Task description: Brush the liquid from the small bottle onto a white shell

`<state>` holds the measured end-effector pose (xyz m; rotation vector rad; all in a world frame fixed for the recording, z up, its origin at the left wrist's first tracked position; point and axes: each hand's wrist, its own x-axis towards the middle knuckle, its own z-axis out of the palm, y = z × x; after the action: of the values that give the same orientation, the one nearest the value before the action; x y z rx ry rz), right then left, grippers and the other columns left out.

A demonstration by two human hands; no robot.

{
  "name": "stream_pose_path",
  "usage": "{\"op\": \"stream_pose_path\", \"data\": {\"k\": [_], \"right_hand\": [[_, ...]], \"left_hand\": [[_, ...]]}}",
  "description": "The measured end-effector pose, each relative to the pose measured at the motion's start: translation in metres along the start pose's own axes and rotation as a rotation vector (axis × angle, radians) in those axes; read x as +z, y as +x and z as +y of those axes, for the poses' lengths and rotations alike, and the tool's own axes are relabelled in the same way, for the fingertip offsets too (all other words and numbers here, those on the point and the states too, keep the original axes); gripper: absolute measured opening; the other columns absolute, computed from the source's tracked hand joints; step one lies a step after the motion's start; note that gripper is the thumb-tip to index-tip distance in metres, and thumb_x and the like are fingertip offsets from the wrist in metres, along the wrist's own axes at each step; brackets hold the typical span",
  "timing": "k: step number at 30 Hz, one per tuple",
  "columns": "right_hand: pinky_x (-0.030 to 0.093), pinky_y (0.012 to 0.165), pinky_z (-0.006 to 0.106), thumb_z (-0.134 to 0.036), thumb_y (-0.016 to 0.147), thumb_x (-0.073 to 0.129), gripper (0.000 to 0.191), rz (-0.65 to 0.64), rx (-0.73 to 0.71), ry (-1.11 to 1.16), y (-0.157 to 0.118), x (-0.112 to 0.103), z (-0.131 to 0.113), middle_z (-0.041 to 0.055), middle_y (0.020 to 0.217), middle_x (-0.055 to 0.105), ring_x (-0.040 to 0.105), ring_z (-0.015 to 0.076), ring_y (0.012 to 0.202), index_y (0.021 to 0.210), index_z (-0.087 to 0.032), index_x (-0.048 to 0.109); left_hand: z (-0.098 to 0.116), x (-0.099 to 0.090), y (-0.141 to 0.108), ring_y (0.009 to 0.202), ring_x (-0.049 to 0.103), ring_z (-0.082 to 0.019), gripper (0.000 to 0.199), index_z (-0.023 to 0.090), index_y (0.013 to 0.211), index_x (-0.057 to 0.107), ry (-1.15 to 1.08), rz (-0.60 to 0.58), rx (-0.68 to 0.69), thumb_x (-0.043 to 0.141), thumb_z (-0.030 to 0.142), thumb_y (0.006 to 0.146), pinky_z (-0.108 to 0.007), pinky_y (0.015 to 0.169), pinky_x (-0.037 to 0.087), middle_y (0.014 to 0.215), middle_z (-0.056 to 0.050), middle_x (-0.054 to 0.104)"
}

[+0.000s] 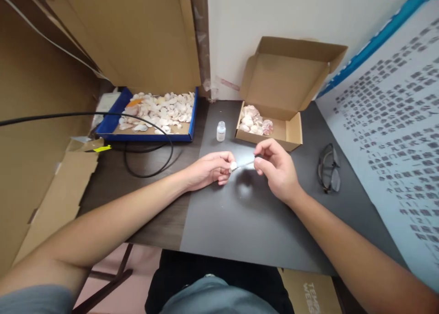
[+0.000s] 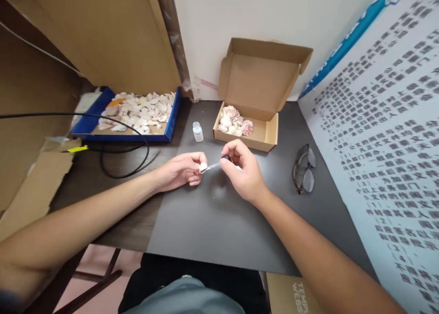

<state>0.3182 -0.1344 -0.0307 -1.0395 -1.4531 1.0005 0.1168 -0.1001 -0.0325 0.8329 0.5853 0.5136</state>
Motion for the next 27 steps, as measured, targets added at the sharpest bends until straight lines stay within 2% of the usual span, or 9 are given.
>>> {"op": "stream_pose_path", "data": {"k": [3,9,13,27], "right_hand": [[0.034,0.051,0.025,-0.015,0.082,0.059,0.01,-0.021,-0.065,-0.079,-0.008,-0.003,0.0,-0.0059,0.068,0.048,0.043,0.0088,0.054,0.088,-0.021,0.054],[0.037,0.051,0.024,-0.014,0.085,0.058,0.013,0.028,-0.131,-0.071,-0.015,-0.001,-0.001,-0.0057,0.071,0.048,0.045,0.0086,0.055,0.091,-0.023,0.052],[0.037,0.05,0.023,-0.011,0.081,0.062,0.019,0.015,-0.127,-0.151,-0.017,0.0,-0.002,-0.0068,0.069,0.045,0.042,0.0085,0.054,0.088,-0.024,0.049],[0.04,0.052,0.026,-0.015,0.081,0.06,0.022,0.038,-0.124,-0.115,-0.018,-0.003,-0.002,-0.0042,0.073,0.046,0.045,0.0119,0.058,0.09,-0.026,0.043]], "left_hand": [[0.0,-0.002,0.0,0.051,0.041,-0.007,0.01,0.014,0.077,0.057,0.009,-0.023,-0.003,0.066,0.018,0.077,-0.021,0.051,0.036,0.064,0.003,0.049],[0.001,-0.005,-0.001,0.052,0.042,-0.007,0.008,0.014,0.078,0.058,0.008,-0.024,-0.009,0.066,0.018,0.079,-0.021,0.052,0.036,0.066,0.002,0.052],[0.002,-0.006,-0.004,0.053,0.043,-0.007,0.008,0.013,0.078,0.059,0.013,-0.017,-0.022,0.065,0.017,0.079,-0.021,0.052,0.037,0.068,0.002,0.051],[0.0,-0.006,-0.006,0.054,0.044,-0.007,0.006,0.014,0.078,0.058,0.056,-0.036,-0.027,0.062,0.015,0.082,-0.02,0.052,0.039,0.066,0.003,0.049]]}}
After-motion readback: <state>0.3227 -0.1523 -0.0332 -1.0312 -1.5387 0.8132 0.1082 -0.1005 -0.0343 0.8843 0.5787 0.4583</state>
